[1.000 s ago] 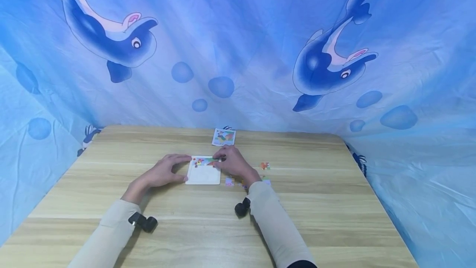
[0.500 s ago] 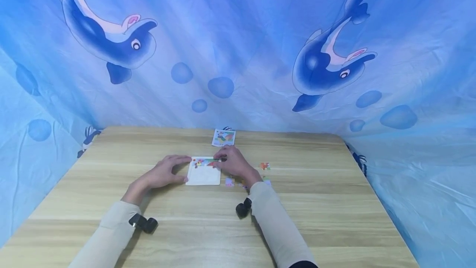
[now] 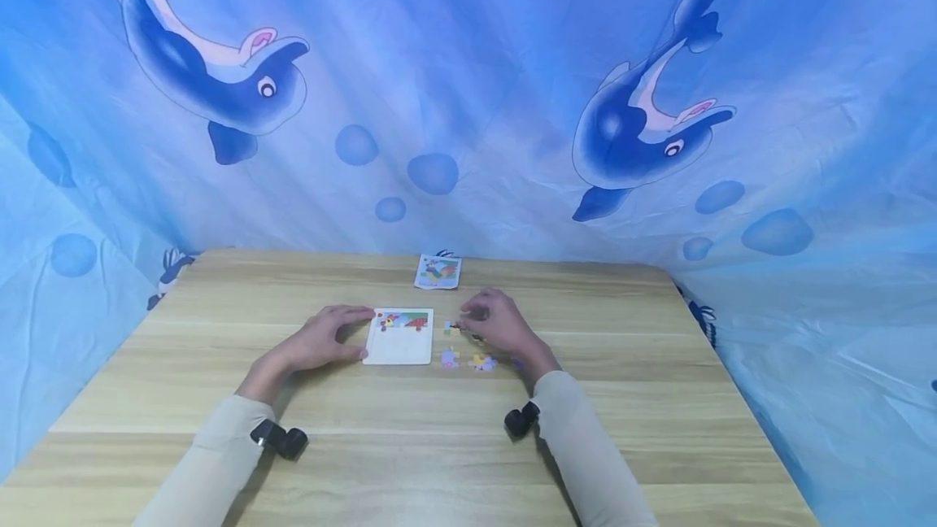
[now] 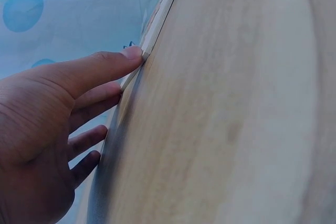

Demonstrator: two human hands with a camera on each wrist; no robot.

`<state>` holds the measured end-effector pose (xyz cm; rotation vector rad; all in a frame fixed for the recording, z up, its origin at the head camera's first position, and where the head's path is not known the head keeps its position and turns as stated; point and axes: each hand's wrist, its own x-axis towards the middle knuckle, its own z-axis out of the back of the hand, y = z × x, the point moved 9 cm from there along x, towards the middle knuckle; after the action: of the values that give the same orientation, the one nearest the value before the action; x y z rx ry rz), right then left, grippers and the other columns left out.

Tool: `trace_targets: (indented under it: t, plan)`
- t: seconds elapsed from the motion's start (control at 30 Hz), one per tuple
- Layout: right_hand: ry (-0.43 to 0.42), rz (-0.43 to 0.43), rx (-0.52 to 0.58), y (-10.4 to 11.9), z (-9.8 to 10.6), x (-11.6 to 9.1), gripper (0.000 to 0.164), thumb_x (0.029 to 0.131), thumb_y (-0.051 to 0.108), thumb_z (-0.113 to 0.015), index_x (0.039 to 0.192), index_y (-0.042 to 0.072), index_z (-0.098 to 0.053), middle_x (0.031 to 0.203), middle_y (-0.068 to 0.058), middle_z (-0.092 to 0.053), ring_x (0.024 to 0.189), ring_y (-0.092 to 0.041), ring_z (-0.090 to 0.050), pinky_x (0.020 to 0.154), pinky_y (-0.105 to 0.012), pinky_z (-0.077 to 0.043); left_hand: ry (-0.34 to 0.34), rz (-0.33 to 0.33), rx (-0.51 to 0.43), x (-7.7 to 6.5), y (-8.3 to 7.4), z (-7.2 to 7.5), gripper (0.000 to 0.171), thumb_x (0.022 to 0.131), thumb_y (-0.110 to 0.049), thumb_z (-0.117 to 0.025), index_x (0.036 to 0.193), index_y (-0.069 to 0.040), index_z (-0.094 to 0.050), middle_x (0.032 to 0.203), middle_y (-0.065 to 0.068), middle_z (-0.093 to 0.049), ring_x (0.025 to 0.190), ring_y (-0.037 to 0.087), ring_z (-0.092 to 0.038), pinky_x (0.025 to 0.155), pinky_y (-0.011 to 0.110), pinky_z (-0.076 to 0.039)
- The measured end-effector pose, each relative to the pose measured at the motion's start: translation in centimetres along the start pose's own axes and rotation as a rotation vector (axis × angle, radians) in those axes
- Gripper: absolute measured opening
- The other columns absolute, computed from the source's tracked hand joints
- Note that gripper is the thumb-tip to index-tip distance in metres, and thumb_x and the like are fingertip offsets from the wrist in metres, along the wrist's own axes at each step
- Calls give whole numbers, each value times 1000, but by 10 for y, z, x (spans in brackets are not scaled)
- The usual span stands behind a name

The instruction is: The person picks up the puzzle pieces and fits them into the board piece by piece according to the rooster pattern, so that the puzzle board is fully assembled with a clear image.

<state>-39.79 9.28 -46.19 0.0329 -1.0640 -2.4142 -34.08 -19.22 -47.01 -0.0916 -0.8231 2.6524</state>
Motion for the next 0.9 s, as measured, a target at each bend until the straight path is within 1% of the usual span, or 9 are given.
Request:
trace_targets:
  t: [0.13, 0.27, 0.5, 0.63, 0.9]
  plan:
    - [24, -10, -4, -9, -2, -6, 18, 93, 21, -77, 111, 16, -79, 115, -1, -67, 100, -17, -60, 85, -33, -54, 3, 5, -5, 0, 1, 0, 74, 87, -38, -80, 151, -12, -53, 158, 17, -48, 147, 47, -37, 116, 73, -26]
    - [46, -5, 7, -10, -6, -7, 20, 93, 20, -77, 112, 17, -79, 114, 0, -67, 94, -16, -57, 79, -28, -51, 4, 11, -5, 0, 2, 0, 74, 87, -37, -80, 151, -13, -53, 158, 17, -48, 147, 46, -37, 116, 72, -26]
    - [52, 13, -26, -7, -12, -5, 21, 89, 22, -80, 110, 18, -80, 111, 1, -67, 96, -16, -55, 78, -29, -49, 2, 3, -8, -2, 0, 0, 72, 87, -35, -80, 151, -12, -54, 158, 18, -49, 146, 46, -38, 116, 72, -27]
    - [52, 19, -47, -6, -14, -4, 18, 89, 22, -81, 107, 19, -80, 109, 1, -68, 96, -17, -54, 79, -31, -47, 3, 7, -3, -2, 0, 0, 72, 87, -35, -80, 151, -12, -54, 157, 17, -49, 146, 46, -38, 116, 72, -28]
    - [48, 22, -51, -4, -13, -3, 15, 89, 21, -81, 104, 20, -81, 107, 1, -68, 95, -18, -52, 79, -31, -45, 4, 14, -4, -1, 1, 0, 72, 87, -36, -80, 151, -13, -54, 158, 17, -49, 147, 46, -37, 116, 72, -27]
